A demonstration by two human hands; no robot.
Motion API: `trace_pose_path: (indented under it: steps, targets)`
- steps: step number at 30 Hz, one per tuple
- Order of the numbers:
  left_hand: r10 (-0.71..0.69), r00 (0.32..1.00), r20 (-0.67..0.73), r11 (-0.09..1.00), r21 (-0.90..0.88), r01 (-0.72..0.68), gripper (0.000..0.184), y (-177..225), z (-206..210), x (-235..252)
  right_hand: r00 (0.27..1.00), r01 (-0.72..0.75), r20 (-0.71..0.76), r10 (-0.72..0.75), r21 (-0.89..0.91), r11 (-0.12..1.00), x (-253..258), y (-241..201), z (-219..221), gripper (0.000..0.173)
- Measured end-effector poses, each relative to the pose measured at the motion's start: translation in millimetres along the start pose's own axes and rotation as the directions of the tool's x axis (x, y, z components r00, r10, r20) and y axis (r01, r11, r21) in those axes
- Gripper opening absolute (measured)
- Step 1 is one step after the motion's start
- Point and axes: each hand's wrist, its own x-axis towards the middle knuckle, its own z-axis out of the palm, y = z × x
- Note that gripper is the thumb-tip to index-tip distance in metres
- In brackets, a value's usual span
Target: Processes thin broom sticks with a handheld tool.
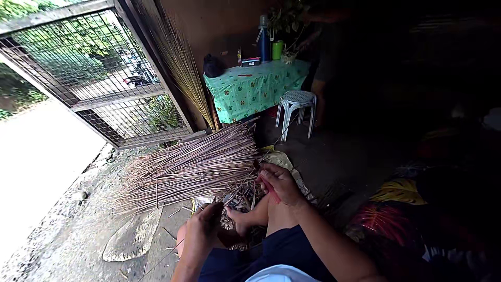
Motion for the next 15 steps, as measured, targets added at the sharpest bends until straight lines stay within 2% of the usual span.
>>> trace_pose_path:
  steps: [4,8,10,12,15]
  targets:
    - [-0.029,0.999,-0.041,0.999,0.025,0.030,0.022,-2.9,-8.5,-4.5,0.988,0.021,-0.152,-0.015,0.038,0.999,13.7,-13.8,-23.8,0.027]
    - [0.001,0.999,-0.045,1.000,0.019,0.000,0.022,-13.8,-14.9,-11.6,0.968,0.036,-0.252,-0.014,0.080,0.996,23.2,-29.3,-47.0,0.028]
    - [-0.007,0.999,-0.047,0.999,0.051,0.009,0.023,-15.8,-16.6,-12.3,0.962,0.038,-0.272,-0.026,0.039,0.999,23.6,-31.6,-50.0,0.028]
    - [-0.030,0.998,-0.053,0.988,0.153,0.037,0.024,-15.5,-18.0,-8.3,0.963,0.039,-0.259,-0.077,-0.151,0.988,18.2,-27.4,-43.5,0.025]
    - [0.002,0.999,-0.051,0.942,0.335,0.015,0.024,-21.2,-19.9,3.5,0.960,0.097,-0.176,-0.217,-0.515,0.852,3.1,-14.5,-26.1,0.035]
